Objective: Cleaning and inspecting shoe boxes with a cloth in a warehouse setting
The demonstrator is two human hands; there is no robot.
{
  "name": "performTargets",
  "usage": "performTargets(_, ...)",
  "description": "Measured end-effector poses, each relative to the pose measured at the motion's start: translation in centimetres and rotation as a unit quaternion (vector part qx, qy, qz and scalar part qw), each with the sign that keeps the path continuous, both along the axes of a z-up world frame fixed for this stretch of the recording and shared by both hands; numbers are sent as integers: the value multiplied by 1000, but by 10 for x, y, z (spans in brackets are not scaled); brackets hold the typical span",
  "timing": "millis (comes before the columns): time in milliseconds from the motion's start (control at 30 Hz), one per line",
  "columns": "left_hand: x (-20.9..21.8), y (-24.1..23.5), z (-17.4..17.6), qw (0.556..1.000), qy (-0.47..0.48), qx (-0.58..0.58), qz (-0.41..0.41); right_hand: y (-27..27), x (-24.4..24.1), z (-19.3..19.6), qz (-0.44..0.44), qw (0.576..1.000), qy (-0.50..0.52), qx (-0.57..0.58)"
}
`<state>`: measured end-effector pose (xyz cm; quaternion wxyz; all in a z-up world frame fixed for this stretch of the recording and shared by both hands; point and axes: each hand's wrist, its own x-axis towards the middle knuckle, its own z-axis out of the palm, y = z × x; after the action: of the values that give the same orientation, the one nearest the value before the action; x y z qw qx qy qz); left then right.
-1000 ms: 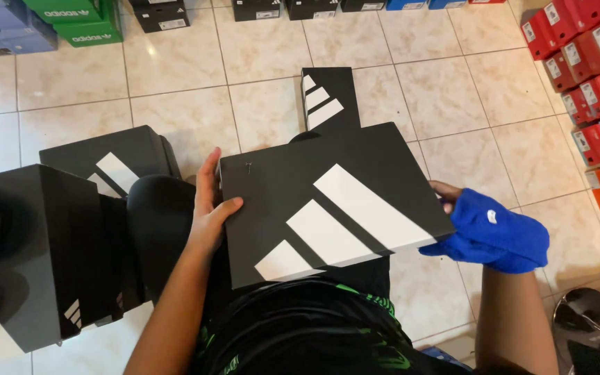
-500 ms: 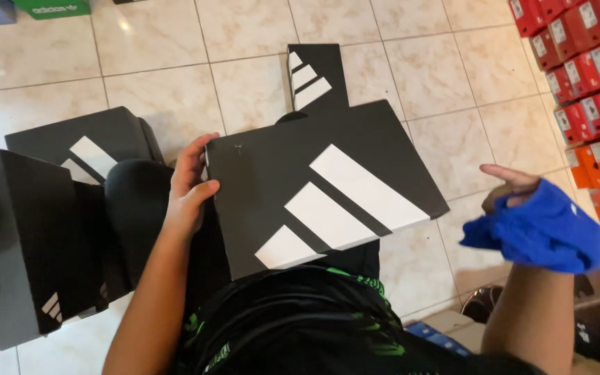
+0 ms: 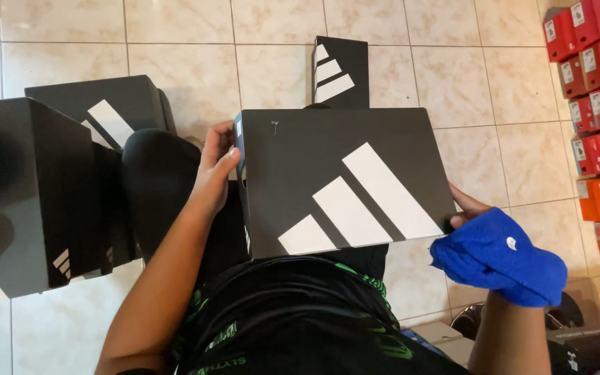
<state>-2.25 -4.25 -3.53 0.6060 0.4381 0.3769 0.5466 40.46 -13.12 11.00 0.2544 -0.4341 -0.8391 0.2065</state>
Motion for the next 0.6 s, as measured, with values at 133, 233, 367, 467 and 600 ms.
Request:
performTargets(133, 1, 1, -8, 1000, -13, -18, -8, 2, -5, 0, -59, 990, 45, -122)
performTargets(233, 7, 5, 2, 996, -73, -47, -20, 10, 8, -16, 145, 985, -17, 92)
performTargets(367, 6, 16, 33, 973, -18, -226, -51, -13, 71, -80, 164, 985, 30, 35)
performTargets(467, -2, 27, 31, 970, 42, -236, -44, -35, 134, -163, 104, 992, 53, 50)
performTargets(600, -9, 21, 22, 976, 81, -204, -8, -63, 192, -265, -64, 879, 324, -343)
